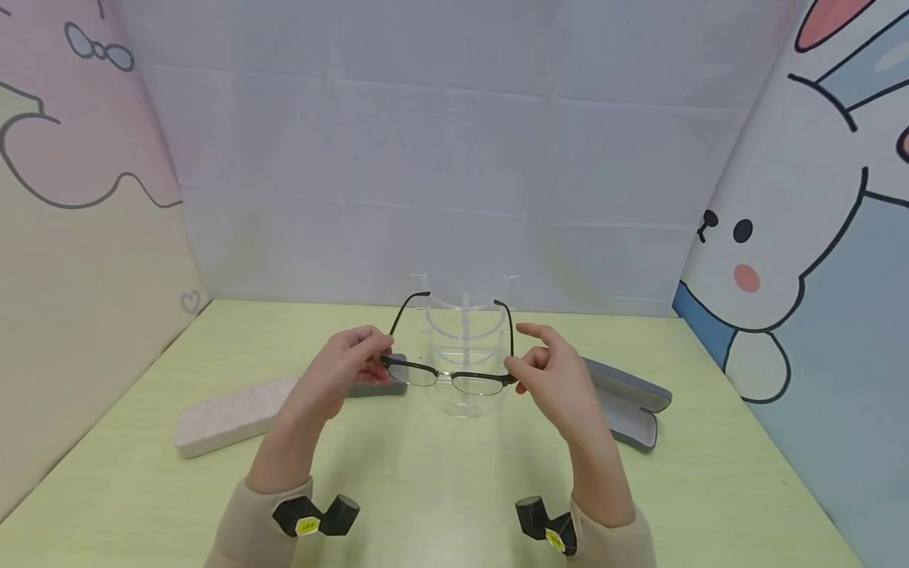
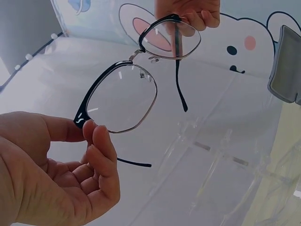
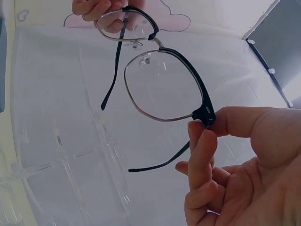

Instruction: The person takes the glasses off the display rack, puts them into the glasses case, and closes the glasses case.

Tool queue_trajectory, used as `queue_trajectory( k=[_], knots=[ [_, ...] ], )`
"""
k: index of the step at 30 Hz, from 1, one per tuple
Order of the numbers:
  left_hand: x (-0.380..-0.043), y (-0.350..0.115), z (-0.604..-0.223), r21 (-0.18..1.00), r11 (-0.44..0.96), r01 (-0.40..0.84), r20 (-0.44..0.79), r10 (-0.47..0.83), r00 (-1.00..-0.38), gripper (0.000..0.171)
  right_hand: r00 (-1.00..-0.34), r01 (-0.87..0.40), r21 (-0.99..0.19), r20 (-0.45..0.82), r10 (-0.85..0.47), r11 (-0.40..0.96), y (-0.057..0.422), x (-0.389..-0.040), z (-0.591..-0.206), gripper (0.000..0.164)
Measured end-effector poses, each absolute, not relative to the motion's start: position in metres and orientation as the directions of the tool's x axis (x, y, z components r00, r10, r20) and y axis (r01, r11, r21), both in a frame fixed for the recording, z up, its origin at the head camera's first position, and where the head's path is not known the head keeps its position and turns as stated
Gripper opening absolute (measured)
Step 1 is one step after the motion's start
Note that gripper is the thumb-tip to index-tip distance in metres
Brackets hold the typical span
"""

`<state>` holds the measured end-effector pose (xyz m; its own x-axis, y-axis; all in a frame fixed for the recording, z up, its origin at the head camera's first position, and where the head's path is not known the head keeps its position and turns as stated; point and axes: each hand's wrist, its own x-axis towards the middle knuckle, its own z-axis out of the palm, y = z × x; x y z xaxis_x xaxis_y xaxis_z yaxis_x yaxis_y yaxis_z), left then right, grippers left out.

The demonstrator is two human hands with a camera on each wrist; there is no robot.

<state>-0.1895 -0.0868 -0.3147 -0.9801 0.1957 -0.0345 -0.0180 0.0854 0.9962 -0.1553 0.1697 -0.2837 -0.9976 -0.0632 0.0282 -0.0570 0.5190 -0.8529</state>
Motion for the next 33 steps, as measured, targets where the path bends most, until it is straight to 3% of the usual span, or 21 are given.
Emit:
queue_trajectory(
  k=[8, 20, 33],
  knots=[
    [-0.188, -0.084, -0.314, 0.998, 0.047, 0.032, 0.023, 0.171, -0.985, 0.020, -0.997, -0.063, -0.904, 0.077, 0.016, 0.424, 0.167, -0.156, -0.286, 0.044],
    [-0.191, -0.079, -0.313, 0.997, 0.004, 0.074, 0.073, 0.093, -0.993, 0.019, -0.978, -0.183, -0.957, 0.200, 0.054, 0.227, 0.165, -0.165, -0.296, 0.036],
    [-0.190, -0.072, -0.313, 0.984, -0.124, 0.125, 0.122, -0.036, -0.992, 0.020, -0.944, -0.293, -0.927, 0.319, 0.081, 0.234, 0.161, -0.164, -0.298, 0.033]
  ],
)
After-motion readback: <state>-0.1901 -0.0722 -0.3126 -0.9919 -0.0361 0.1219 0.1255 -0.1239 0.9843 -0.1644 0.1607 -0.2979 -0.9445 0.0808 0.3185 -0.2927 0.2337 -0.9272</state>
